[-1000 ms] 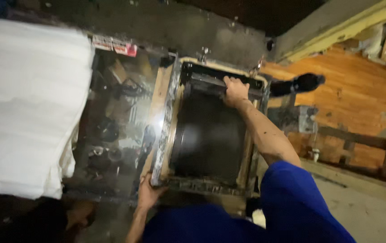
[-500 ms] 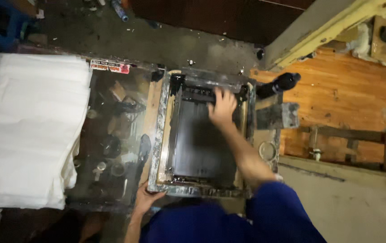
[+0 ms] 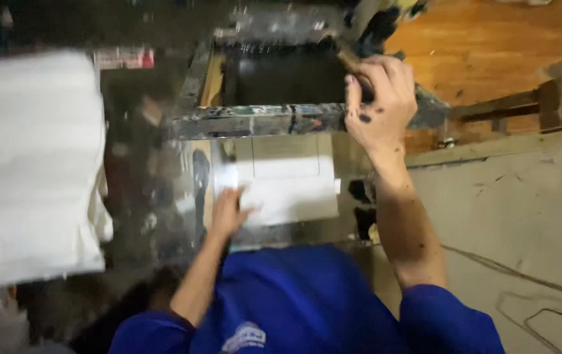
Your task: The person performs screen printing by placing white t-shirts under a screen frame, applying ink with a squeegee, and peeling the shirts off. Another person is visible nearby, at times holding a phone or a lighter.
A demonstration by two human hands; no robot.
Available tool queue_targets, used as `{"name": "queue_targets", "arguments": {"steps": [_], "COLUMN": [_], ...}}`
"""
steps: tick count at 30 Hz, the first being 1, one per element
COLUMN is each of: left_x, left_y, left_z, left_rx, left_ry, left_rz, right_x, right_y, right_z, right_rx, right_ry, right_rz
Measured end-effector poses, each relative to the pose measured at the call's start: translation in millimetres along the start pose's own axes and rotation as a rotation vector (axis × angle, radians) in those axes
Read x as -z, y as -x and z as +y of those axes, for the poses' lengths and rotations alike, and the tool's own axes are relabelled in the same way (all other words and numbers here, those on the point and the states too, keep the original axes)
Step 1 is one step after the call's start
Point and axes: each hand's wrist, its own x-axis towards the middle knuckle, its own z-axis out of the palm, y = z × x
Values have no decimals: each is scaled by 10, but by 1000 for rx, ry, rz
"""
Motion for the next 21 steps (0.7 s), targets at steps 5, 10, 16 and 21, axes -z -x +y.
{"name": "queue_targets", "arguments": {"steps": [5,10,16,21], "left_x": [-219,32,30,344], "left_y": [128,192,123,45], "left_z": [238,505,345,226], "left_rx": [136,387,231,412], "left_ry": [86,78,-5,281], "left_rz": [157,134,23,159], "right_x": [-225,-160,-252,-219], "right_y": [-100,-250,-358,-434], "right_z": [375,323,494,438], "right_rx": [-44,-59,-28,-72], "right_ry": [124,60,16,31], "right_rz": [48,58,65,98]}}
